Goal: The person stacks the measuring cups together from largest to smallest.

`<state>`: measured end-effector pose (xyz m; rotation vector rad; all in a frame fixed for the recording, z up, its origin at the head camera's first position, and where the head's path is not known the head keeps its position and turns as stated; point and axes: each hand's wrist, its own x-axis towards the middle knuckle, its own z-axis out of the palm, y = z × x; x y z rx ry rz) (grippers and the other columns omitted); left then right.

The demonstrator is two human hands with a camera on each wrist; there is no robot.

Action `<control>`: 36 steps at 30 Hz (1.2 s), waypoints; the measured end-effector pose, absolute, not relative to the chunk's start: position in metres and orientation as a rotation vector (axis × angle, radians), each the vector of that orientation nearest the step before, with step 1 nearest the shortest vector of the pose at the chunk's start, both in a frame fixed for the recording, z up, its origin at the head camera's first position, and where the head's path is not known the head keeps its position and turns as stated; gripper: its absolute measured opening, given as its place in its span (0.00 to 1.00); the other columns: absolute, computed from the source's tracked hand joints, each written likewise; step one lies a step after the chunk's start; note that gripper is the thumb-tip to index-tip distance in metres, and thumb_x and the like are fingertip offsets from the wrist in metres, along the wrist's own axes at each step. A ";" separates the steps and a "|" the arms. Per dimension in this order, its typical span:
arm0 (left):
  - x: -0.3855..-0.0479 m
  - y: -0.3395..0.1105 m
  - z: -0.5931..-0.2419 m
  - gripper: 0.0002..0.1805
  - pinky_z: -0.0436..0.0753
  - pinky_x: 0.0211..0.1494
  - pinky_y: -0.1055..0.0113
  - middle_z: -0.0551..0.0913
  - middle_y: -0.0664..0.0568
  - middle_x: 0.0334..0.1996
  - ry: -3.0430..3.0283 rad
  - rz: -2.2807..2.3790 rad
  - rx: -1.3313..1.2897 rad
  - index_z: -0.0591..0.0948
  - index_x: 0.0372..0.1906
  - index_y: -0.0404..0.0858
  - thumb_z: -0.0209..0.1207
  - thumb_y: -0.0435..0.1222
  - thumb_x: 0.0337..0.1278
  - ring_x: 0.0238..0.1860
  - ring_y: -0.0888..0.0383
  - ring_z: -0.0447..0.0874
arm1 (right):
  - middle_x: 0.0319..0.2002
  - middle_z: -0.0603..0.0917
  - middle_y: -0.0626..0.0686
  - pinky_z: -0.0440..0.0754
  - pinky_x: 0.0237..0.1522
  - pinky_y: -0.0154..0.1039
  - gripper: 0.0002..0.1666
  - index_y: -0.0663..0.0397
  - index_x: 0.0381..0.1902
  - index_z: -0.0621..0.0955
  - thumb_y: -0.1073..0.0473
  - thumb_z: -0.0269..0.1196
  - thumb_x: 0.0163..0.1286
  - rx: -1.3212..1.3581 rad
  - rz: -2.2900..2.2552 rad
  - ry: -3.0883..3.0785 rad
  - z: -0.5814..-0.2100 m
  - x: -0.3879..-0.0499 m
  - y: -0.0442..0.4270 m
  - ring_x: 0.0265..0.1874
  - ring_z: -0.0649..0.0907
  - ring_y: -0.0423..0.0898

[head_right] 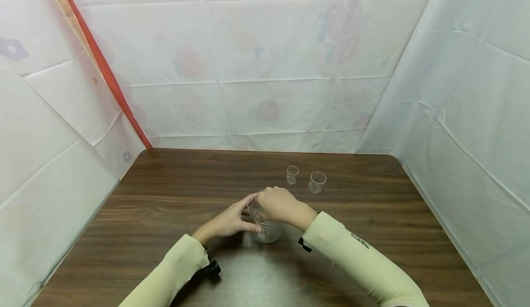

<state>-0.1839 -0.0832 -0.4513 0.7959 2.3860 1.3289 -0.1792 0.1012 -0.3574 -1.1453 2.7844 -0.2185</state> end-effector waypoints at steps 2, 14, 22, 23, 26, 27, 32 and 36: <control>-0.183 -0.083 -0.451 0.51 0.77 0.63 0.53 0.67 0.52 0.71 2.380 1.326 0.796 0.54 0.77 0.50 0.69 0.52 0.51 0.61 0.48 0.78 | 0.43 0.89 0.48 0.85 0.37 0.42 0.12 0.49 0.44 0.87 0.57 0.69 0.61 -1.154 -0.245 2.789 -0.357 -0.180 0.102 0.36 0.87 0.46; -0.184 -0.083 -0.451 0.55 0.79 0.61 0.51 0.60 0.43 0.75 2.385 1.293 0.760 0.52 0.77 0.39 0.69 0.52 0.51 0.60 0.41 0.78 | 0.37 0.87 0.50 0.82 0.36 0.38 0.12 0.54 0.41 0.87 0.54 0.68 0.63 -1.238 -0.267 2.902 -0.348 -0.181 0.108 0.35 0.84 0.44; -0.185 -0.083 -0.452 0.51 0.79 0.60 0.52 0.62 0.50 0.74 2.384 1.309 0.794 0.55 0.76 0.45 0.69 0.52 0.51 0.61 0.44 0.78 | 0.36 0.86 0.49 0.81 0.34 0.36 0.13 0.52 0.39 0.87 0.50 0.68 0.63 -1.241 -0.296 2.941 -0.344 -0.184 0.112 0.34 0.82 0.43; -0.186 -0.083 -0.452 0.51 0.78 0.61 0.53 0.62 0.51 0.74 2.381 1.311 0.802 0.56 0.76 0.47 0.69 0.52 0.51 0.62 0.45 0.76 | 0.35 0.86 0.49 0.81 0.34 0.36 0.13 0.52 0.39 0.87 0.50 0.68 0.63 -1.241 -0.294 2.945 -0.343 -0.184 0.113 0.33 0.82 0.43; -0.186 -0.083 -0.452 0.50 0.78 0.61 0.53 0.63 0.52 0.74 2.380 1.317 0.812 0.56 0.76 0.48 0.69 0.52 0.51 0.63 0.45 0.75 | 0.35 0.85 0.49 0.80 0.34 0.37 0.13 0.52 0.39 0.87 0.50 0.68 0.64 -1.219 -0.290 2.955 -0.340 -0.185 0.114 0.33 0.81 0.43; -0.186 -0.083 -0.452 0.50 0.78 0.61 0.53 0.64 0.52 0.73 2.379 1.318 0.813 0.56 0.76 0.48 0.69 0.51 0.51 0.63 0.46 0.75 | 0.35 0.86 0.49 0.80 0.33 0.36 0.13 0.52 0.39 0.87 0.50 0.68 0.64 -1.210 -0.289 2.957 -0.340 -0.186 0.114 0.33 0.81 0.43; -0.186 -0.083 -0.453 0.49 0.78 0.61 0.54 0.70 0.51 0.69 2.376 1.335 0.841 0.57 0.75 0.47 0.70 0.49 0.51 0.65 0.50 0.73 | 0.37 0.86 0.50 0.81 0.33 0.37 0.14 0.52 0.40 0.86 0.48 0.67 0.65 -1.143 -0.290 2.976 -0.339 -0.191 0.117 0.34 0.82 0.43; -0.186 -0.082 -0.453 0.48 0.77 0.61 0.54 0.72 0.51 0.68 2.363 1.360 0.878 0.58 0.75 0.52 0.70 0.47 0.52 0.68 0.54 0.70 | 0.38 0.86 0.49 0.81 0.37 0.40 0.14 0.53 0.41 0.86 0.49 0.67 0.65 -1.115 -0.288 2.999 -0.339 -0.196 0.121 0.35 0.82 0.45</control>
